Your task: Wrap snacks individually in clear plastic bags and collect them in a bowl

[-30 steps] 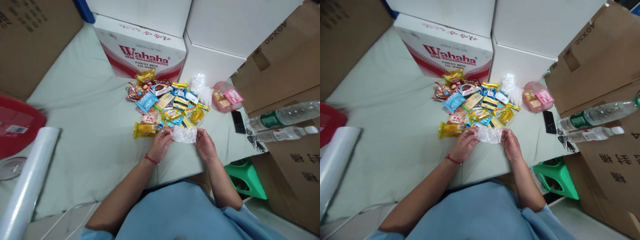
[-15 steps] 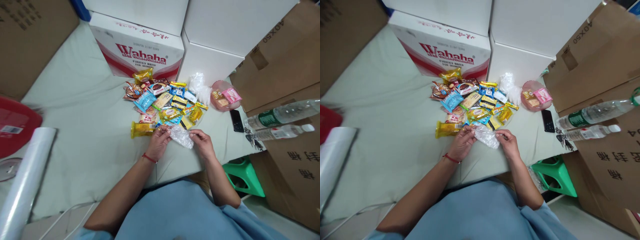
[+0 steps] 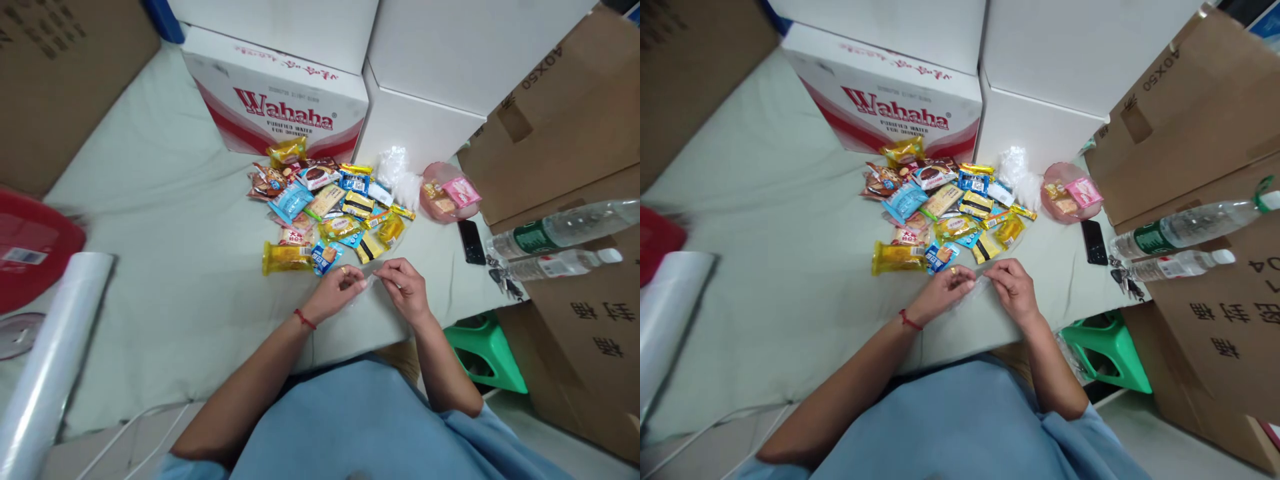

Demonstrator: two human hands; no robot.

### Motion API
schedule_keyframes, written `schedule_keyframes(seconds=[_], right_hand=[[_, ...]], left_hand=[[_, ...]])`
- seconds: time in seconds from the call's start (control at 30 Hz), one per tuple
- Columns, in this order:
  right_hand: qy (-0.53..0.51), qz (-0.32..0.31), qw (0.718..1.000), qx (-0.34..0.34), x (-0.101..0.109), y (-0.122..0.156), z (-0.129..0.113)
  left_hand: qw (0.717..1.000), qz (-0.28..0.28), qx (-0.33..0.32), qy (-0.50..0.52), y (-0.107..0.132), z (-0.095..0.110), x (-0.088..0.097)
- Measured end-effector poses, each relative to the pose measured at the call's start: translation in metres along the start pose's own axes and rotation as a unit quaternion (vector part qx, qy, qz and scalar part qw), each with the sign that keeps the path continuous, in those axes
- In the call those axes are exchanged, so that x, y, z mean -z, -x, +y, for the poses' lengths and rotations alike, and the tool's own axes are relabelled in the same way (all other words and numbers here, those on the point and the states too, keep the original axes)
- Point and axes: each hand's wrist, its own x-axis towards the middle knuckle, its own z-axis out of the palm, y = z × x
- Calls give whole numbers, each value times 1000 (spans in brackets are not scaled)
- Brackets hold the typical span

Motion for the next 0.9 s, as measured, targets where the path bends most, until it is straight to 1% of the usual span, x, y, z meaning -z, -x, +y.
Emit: schedule_keyframes(seconds=[0.07, 0.13, 0.27, 0.33, 0.4, 0.43, 0.5, 0.53, 0.6, 0.63, 0.7, 0.73, 0.8, 0.83, 0.9], right_hand=[[7, -4, 1000, 0, -3, -1, -1], [5, 4, 1000, 1, -4, -1, -1], [-8, 18, 1000, 21, -1, -1, 0], [-13, 23, 999, 18, 3, 0, 1], [-29, 44, 999, -10, 5, 2, 4], [-48, 63, 996, -37, 4, 4, 5], [-114, 99, 982, -114, 1, 7, 6], [-157, 104, 969, -158, -2, 8, 6], [-230, 75, 943, -227, -11, 9, 5], [-249, 49, 936, -245, -16, 9, 4], [-242, 8, 937, -253, -25, 6, 1], [-228, 0, 941, -249, -29, 3, 0], [-211, 8, 947, -243, -33, -2, -2], [-216, 18, 945, -244, -33, -4, -2], [-256, 40, 930, -262, -30, -8, -1]], left_hand=[[999, 0, -28, -29, 0, -2, -2], [999, 20, -45, -18, -1, -3, -2], [997, 58, -47, 6, -3, -1, 2], [996, 75, -49, 10, -4, 0, 3], [994, 96, -53, 15, -5, -1, 4], [993, 107, -57, 15, -5, -2, 4], [989, 130, -67, 15, -6, -3, 4], [987, 140, -72, 13, -6, -4, 4], [985, 154, -79, 9, -5, -4, 3], [984, 157, -85, 4, -4, -4, 2], [981, 161, -109, -18, -3, -2, 2], [978, 163, -124, -30, -2, -1, 1], [974, 177, -139, -27, -2, -1, 2], [973, 186, -136, -11, -3, -2, 2], [971, 206, -117, 33, -6, -5, 4]])
